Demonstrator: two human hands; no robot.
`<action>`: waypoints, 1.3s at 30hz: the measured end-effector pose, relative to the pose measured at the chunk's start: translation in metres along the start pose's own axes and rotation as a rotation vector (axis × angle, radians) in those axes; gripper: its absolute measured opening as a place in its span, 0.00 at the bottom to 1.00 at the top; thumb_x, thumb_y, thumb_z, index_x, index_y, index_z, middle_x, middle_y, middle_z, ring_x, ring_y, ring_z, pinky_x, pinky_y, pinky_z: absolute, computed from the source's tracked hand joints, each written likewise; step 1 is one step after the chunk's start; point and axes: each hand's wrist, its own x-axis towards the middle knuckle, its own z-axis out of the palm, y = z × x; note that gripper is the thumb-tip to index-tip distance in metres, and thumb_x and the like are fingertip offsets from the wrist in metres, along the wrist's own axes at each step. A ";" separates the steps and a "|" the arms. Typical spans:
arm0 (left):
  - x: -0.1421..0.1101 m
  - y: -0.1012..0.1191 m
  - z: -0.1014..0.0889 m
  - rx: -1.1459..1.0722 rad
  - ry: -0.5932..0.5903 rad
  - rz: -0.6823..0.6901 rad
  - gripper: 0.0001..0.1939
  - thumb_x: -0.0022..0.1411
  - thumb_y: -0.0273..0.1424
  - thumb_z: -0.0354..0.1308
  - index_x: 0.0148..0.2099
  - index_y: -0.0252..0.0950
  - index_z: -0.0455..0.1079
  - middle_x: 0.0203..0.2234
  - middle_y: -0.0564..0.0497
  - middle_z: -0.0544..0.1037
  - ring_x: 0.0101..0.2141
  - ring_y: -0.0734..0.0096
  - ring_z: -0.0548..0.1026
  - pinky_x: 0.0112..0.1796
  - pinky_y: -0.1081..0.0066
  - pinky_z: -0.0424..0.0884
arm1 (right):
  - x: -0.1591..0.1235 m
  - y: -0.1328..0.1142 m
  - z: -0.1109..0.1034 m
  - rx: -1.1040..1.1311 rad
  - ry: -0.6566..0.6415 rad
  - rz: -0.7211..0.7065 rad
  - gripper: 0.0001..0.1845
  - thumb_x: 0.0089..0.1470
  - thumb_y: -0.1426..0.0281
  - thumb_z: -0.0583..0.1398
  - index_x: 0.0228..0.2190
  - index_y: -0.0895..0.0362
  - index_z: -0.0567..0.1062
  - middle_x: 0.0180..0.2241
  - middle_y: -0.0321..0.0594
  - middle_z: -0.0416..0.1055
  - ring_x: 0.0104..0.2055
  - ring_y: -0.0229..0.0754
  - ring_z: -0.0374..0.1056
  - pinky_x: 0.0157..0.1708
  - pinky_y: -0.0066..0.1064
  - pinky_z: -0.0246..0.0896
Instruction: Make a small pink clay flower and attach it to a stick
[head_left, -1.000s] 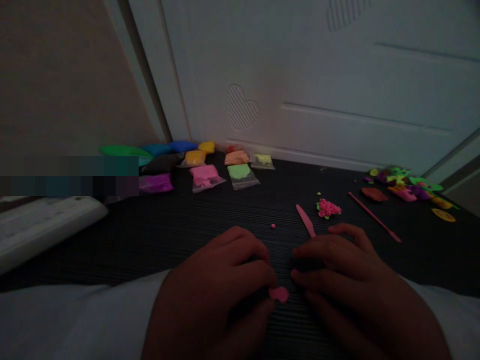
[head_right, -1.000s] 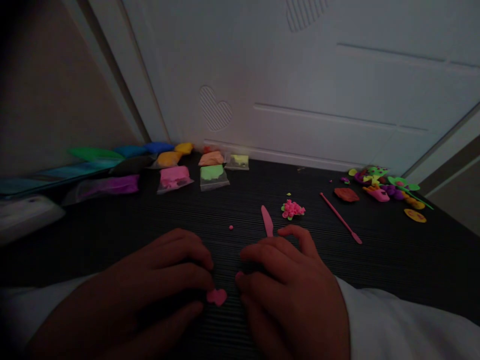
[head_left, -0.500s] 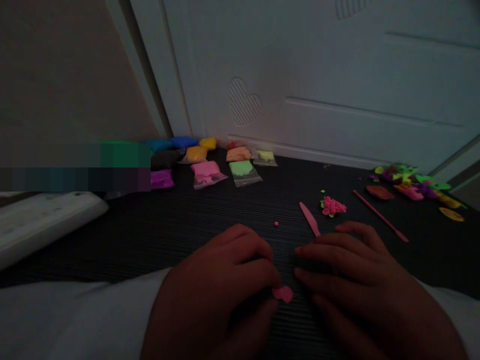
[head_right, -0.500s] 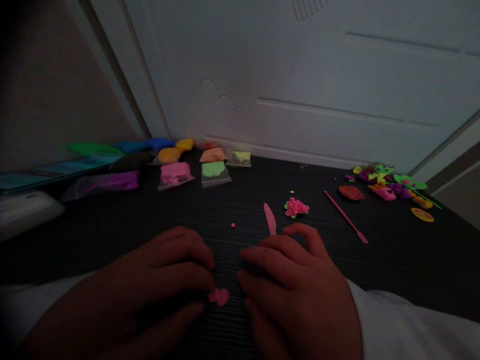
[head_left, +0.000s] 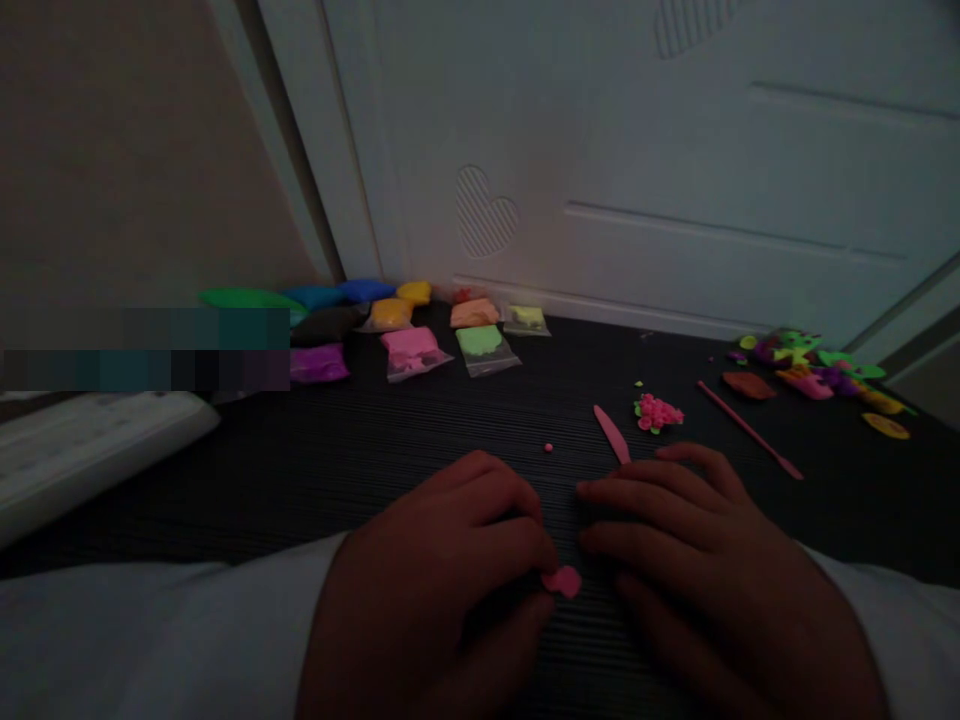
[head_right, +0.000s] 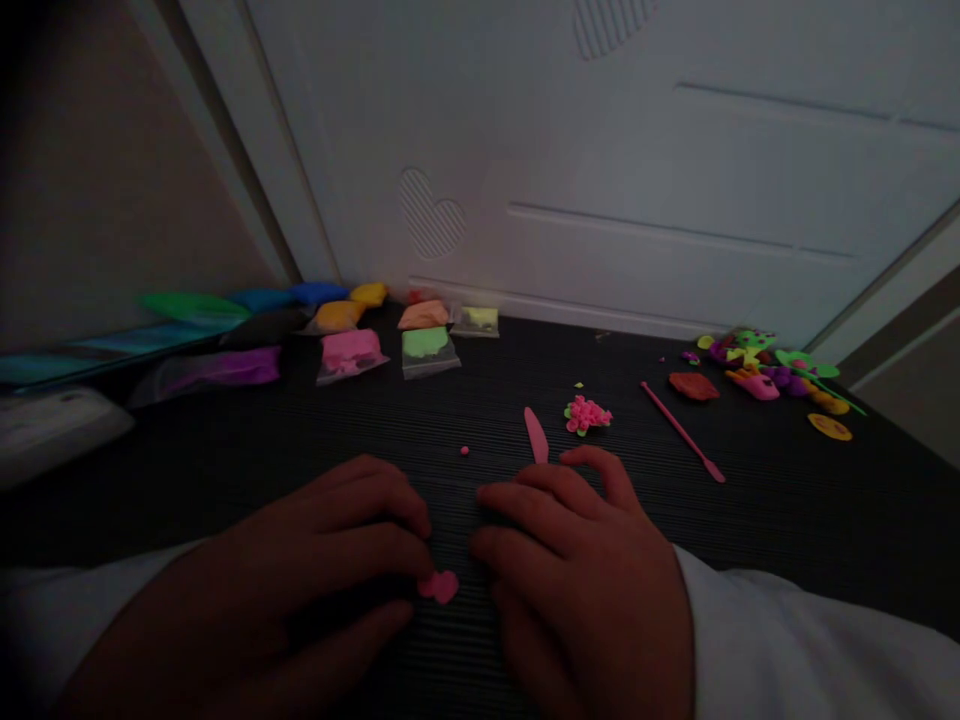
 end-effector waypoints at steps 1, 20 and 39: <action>0.000 0.000 0.000 0.001 -0.003 -0.001 0.05 0.47 0.24 0.51 0.28 0.37 0.65 0.29 0.53 0.66 0.33 0.71 0.63 0.31 0.73 0.61 | 0.000 0.000 -0.001 0.011 -0.003 0.011 0.11 0.45 0.71 0.54 0.34 0.50 0.70 0.40 0.32 0.67 0.40 0.41 0.60 0.43 0.41 0.45; 0.000 0.000 0.000 -0.003 0.008 0.005 0.06 0.48 0.24 0.50 0.28 0.38 0.66 0.30 0.54 0.66 0.33 0.73 0.63 0.30 0.73 0.61 | -0.001 0.005 -0.008 0.192 0.050 -0.012 0.04 0.46 0.72 0.55 0.23 0.52 0.70 0.30 0.31 0.69 0.36 0.36 0.62 0.46 0.38 0.43; 0.001 0.002 -0.003 -0.083 0.029 0.014 0.08 0.48 0.23 0.51 0.31 0.39 0.67 0.29 0.55 0.67 0.32 0.75 0.64 0.29 0.75 0.60 | 0.004 -0.002 -0.006 0.231 0.207 -0.118 0.03 0.45 0.72 0.57 0.22 0.54 0.71 0.24 0.29 0.69 0.28 0.31 0.63 0.44 0.34 0.46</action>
